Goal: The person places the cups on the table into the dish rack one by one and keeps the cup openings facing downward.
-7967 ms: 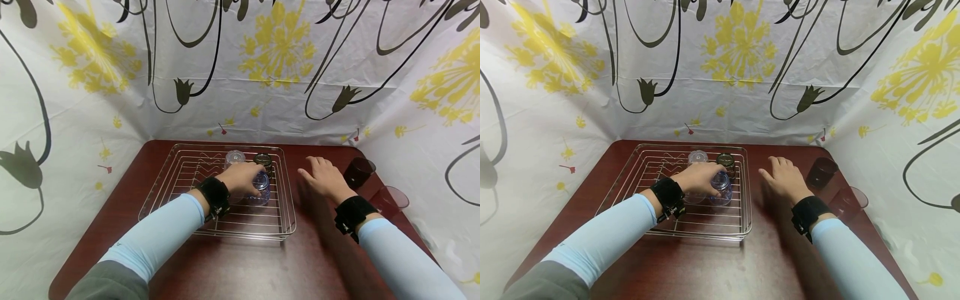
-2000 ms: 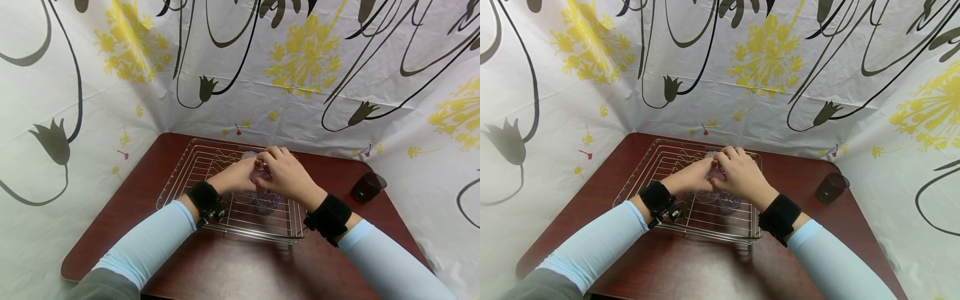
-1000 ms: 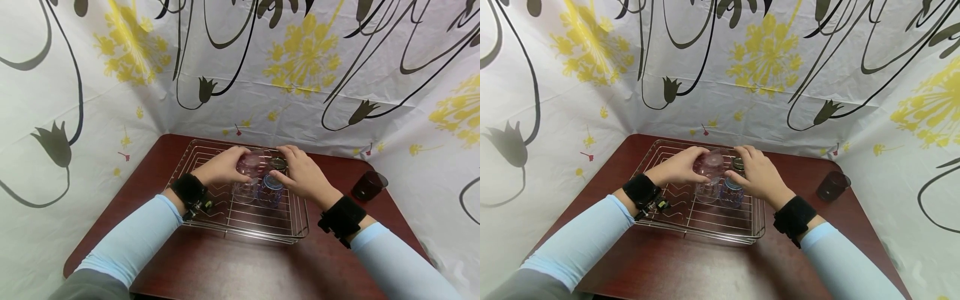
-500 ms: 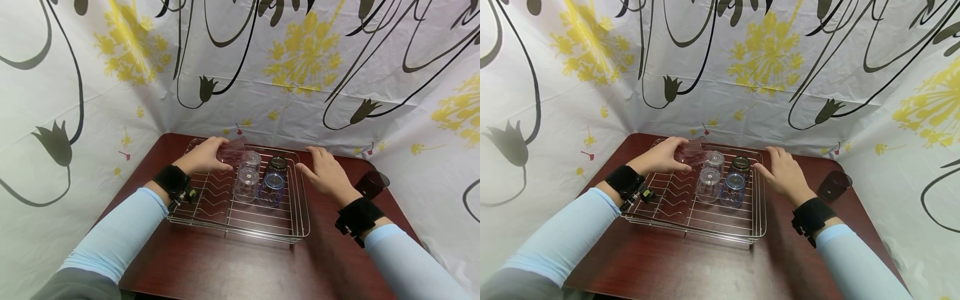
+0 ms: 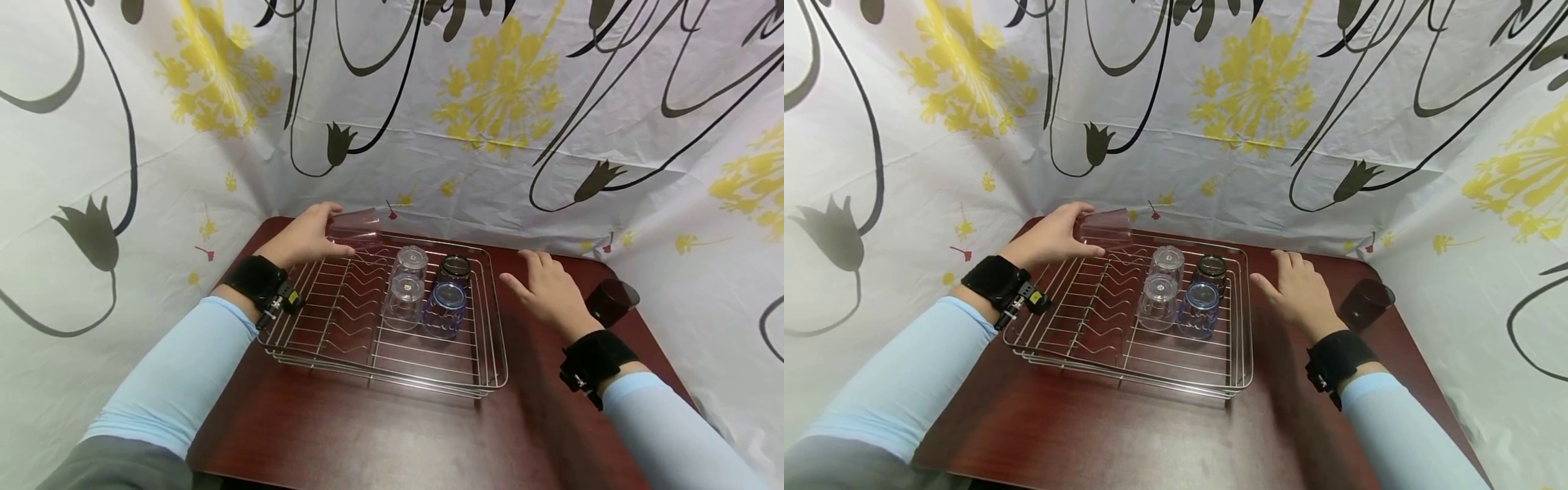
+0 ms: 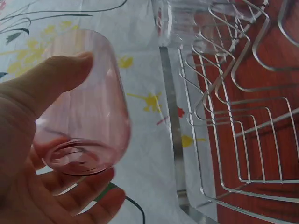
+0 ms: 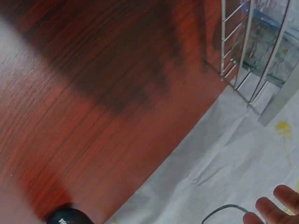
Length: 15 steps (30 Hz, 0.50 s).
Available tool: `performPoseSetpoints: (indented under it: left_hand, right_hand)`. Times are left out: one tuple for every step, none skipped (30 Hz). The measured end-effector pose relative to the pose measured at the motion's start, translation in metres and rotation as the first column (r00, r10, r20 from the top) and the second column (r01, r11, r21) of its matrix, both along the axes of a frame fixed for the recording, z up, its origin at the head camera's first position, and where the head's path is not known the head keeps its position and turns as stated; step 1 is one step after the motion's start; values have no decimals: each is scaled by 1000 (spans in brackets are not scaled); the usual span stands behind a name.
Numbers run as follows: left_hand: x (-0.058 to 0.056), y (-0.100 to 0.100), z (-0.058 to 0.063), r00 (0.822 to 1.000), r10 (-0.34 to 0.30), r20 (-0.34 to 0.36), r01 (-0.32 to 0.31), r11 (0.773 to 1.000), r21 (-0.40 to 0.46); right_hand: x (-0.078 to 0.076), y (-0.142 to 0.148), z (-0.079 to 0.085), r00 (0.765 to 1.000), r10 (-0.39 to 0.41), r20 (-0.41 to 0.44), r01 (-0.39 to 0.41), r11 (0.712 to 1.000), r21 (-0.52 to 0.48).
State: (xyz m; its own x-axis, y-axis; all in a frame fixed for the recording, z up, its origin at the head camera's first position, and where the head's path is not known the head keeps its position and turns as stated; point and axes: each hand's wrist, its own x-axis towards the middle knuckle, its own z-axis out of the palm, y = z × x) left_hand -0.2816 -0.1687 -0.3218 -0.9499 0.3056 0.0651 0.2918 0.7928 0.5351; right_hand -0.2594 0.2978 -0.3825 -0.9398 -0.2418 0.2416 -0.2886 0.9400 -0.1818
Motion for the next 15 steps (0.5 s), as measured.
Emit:
performPoseSetpoints:
  left_hand:
    - [0, -2, 0, 1000, 8, -1, -8, 1000, 1]
    - [0, -5, -1, 1000, 21, -1, -21, 1000, 2]
    - [0, -7, -2, 999, 33, -2, -33, 999, 2]
    - [0, -9, -3, 999, 43, 5, -43, 999, 5]
    - [0, -12, -4, 999, 51, 11, -51, 999, 6]
    - [0, -13, -4, 998, 62, 18, -62, 998, 8]
    - [0, -15, -5, 997, 72, 25, -72, 997, 12]
    - [0, -16, -5, 997, 78, 29, -79, 997, 19]
    - [0, -17, -5, 996, 81, 32, -82, 996, 26]
    - [0, -18, -5, 996, 84, 33, -85, 996, 34]
    - [0, -19, -5, 996, 88, 28, -89, 995, 37]
    - [0, -19, -5, 996, 90, 24, -91, 995, 40]
    - [0, -20, -5, 996, 93, 19, -93, 995, 41]
    - [-1, -21, -5, 996, 93, 14, -94, 995, 41]
    - [-2, -22, -6, 995, 97, 9, -98, 994, 40]
  right_hand:
    - [-1, 1, 0, 1000, -4, -4, 4, 1000, 4]
    - [-2, 3, -1, 1000, -8, -8, 8, 1000, 6]
    - [-3, 4, -1, 1000, -14, -9, 14, 1000, 9]
    - [-4, 6, -1, 1000, -20, -6, 20, 1000, 12]
    - [-5, 8, -1, 1000, -25, -1, 25, 1000, 19]
    - [-6, 10, -1, 1000, -30, 8, 29, 999, 24]
    - [-6, 12, -1, 999, -35, 19, 35, 999, 32]
    - [-6, 14, -2, 999, -41, 31, 40, 998, 39]
    - [-6, 16, -2, 998, -46, 42, 44, 998, 45]
    - [-6, 18, -3, 997, -50, 52, 48, 998, 51]
    - [-6, 20, -4, 997, -54, 60, 51, 997, 56]
    - [-6, 21, -6, 996, -58, 70, 54, 997, 60]
    - [-6, 23, -7, 995, -61, 76, 56, 996, 65]
    - [-6, 24, -8, 995, -63, 81, 57, 996, 69]
    - [-6, 25, -9, 994, -65, 87, 59, 996, 74]
